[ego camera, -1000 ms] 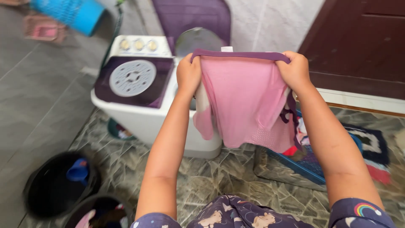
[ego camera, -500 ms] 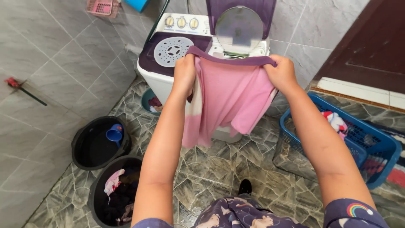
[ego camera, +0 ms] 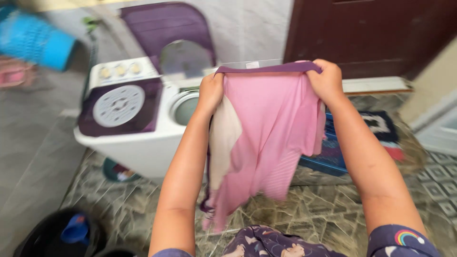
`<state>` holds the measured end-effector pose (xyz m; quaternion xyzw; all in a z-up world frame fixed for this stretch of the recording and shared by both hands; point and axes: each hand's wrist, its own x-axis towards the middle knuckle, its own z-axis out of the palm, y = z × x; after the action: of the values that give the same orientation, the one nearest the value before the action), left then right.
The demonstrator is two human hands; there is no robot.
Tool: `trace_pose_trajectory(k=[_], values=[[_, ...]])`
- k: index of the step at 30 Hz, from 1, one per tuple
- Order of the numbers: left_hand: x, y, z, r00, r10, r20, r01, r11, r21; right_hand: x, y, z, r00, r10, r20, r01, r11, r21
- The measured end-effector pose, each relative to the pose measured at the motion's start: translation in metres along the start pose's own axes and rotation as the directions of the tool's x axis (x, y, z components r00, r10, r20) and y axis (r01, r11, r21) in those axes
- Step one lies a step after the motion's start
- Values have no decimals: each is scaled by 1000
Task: Wash and sort laundry using a semi-automatic washing machine and a laundry basket.
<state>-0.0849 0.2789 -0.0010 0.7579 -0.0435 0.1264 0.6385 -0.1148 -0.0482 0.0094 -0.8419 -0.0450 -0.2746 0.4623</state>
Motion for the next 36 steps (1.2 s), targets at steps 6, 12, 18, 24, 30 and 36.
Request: trace_pose_trajectory(k=[6,12,18,24,30,36], values=[[24,23,74,981,109,158,-108,994,-14,11,28,-64,986,78,-144,-89,994,-67],[52,20,129,965,154,214,-186,973,135,3,63,-104,955,52,-291,-108,978,-180],[78,27,152,944,104,314,-148,982,119,-5,64,-122,895,216,-390,-318,922,-218],[123,5,136,916,182,356,-258,950,176,1,94,-108,909,210,-359,-296,933,-203],[166,-38,142,892,242,381,-357,895,267,0,69,-63,896,190,-401,-301,924,-234],[165,-53,158,814,376,443,-445,894,58,1,81,-37,864,-136,-484,-205,785,-585]])
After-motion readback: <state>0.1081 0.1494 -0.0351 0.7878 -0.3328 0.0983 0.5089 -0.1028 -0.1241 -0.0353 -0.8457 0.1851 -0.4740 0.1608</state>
